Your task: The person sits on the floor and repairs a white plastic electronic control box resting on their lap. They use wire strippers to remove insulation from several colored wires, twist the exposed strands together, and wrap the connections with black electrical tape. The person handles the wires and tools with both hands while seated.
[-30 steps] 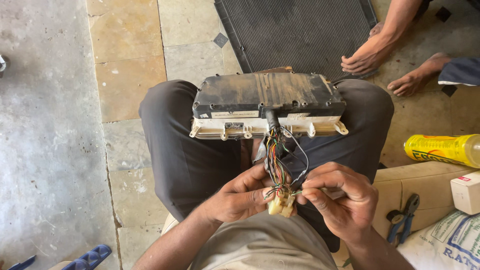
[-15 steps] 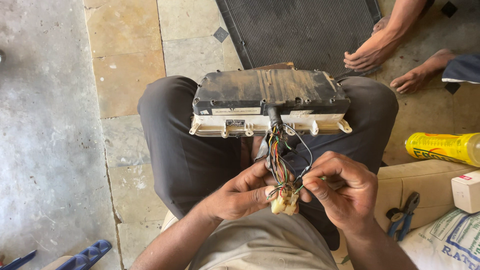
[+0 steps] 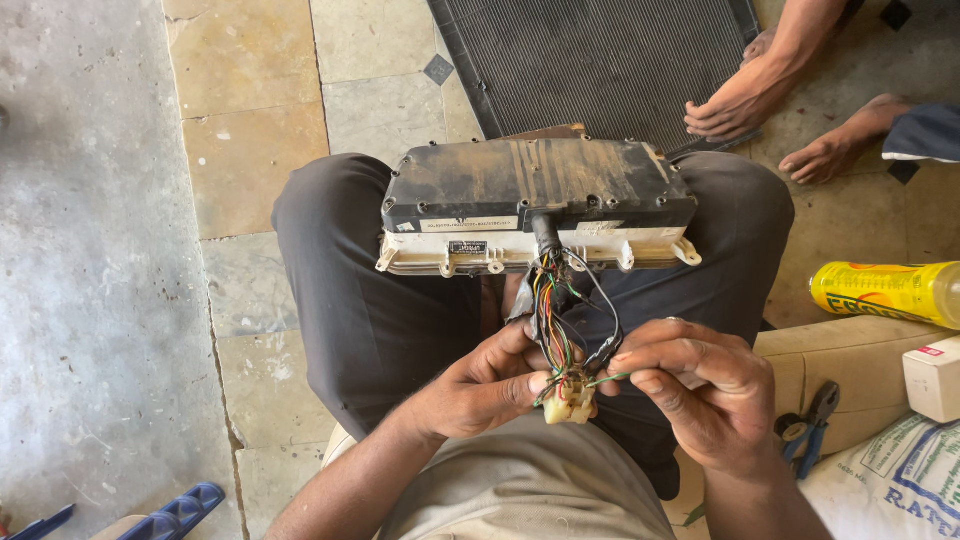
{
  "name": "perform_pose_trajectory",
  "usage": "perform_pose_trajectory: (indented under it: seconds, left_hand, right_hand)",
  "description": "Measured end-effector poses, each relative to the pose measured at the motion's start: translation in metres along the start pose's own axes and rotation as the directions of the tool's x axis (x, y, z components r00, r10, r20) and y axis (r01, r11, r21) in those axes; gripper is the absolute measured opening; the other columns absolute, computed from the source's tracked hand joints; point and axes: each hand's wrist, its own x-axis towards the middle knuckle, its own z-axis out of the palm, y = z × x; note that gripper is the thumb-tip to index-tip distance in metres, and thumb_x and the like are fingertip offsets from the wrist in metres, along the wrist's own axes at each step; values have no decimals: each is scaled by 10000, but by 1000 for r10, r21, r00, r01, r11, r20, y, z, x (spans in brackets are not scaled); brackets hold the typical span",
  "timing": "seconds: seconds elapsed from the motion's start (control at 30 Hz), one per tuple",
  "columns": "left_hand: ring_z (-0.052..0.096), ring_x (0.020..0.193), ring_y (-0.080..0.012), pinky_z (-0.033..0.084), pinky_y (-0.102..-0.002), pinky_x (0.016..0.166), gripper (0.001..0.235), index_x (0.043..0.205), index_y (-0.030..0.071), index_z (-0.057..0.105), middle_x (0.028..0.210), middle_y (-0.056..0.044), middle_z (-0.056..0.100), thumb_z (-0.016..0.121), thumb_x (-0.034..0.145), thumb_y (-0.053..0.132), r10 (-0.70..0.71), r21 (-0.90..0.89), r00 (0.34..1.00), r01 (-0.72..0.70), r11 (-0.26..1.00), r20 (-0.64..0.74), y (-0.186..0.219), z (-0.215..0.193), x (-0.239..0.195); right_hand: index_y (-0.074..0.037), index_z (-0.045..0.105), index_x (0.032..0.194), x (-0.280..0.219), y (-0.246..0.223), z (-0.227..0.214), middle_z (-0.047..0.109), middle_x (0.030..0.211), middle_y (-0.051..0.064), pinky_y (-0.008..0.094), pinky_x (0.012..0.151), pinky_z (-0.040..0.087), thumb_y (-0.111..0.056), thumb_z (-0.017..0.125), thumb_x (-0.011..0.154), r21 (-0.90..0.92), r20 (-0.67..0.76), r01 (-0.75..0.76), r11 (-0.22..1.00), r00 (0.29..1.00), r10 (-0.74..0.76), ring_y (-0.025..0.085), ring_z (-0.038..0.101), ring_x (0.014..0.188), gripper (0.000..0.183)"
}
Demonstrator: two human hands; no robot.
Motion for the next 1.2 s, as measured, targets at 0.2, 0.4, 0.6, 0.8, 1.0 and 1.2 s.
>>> perform_pose_trajectory:
  seconds: [0.2, 0.4, 0.6, 0.8, 1.0, 1.2]
  left_hand:
    - [532, 1428, -330, 412, -474, 1217, 387, 1519, 32, 431, 1438, -224, 582, 525, 1150, 98, -6, 16, 1000, 7, 1000, -28, 0, -3, 0]
    - [580, 1336, -289, 434, -454, 1155, 411, 1485, 61, 434, 1353, -191, 601, 534, 1087, 75, -63, 35, 990, 67, 997, -124, 3, 1, 6]
    - [576, 1140, -225, 476, -392, 1007, 436, 1462, -6, 416, 1320, -212, 605, 515, 1037, -29, 36, 362, 966, 61, 930, -256, -17, -3, 1]
    - [525, 1220, -254, 417, -402, 1069, 465, 1283, 53, 367, 1302, -242, 499, 665, 954, -85, 320, 470, 909, -168, 866, -266, -52, 1, -14]
    - [739, 1173, -345, 608, -389, 907, 591, 1180, -4, 404, 1247, -310, 682, 835, 823, 185, 440, 968, 898, -131, 212, 25, -41, 10, -16]
    - [746, 1120, -345, 602, -374, 888, 427, 1048, -2, 494, 1265, -315, 664, 831, 858, 180, 477, 981, 875, -155, 119, 80, -34, 22, -3]
  right_hand:
    - [50, 677, 1138, -22, 11, -23, 731, 971, 179, 315, 820, 610, 35, 657, 1031, 176, -236, 22, 984, 972, 20, 207, 716, 884, 111]
    - [80, 676, 1150, -70, 69, -93, 710, 1018, 117, 269, 884, 565, -39, 665, 1180, -248, -607, -113, 962, 792, -63, 148, 675, 897, 123]
    - [52, 693, 1067, -188, 134, -186, 727, 966, 96, 266, 837, 549, -183, 603, 1210, -487, -819, -549, 679, 558, -136, 124, 690, 879, 289]
    - [-6, 733, 1085, -322, 162, -234, 732, 952, 110, 317, 774, 542, -167, 714, 1079, -395, -917, -825, 405, 328, -227, 174, 689, 838, 162]
    - [-5, 680, 1169, -357, 173, -187, 687, 1076, 153, 364, 674, 565, -182, 715, 950, -439, -891, -798, 414, 448, -80, 246, 692, 825, 283]
    - [20, 636, 1225, -320, 183, -163, 638, 1134, 215, 500, 932, 498, -219, 650, 1057, -639, -768, -721, 270, 578, -276, 397, 608, 1050, 292]
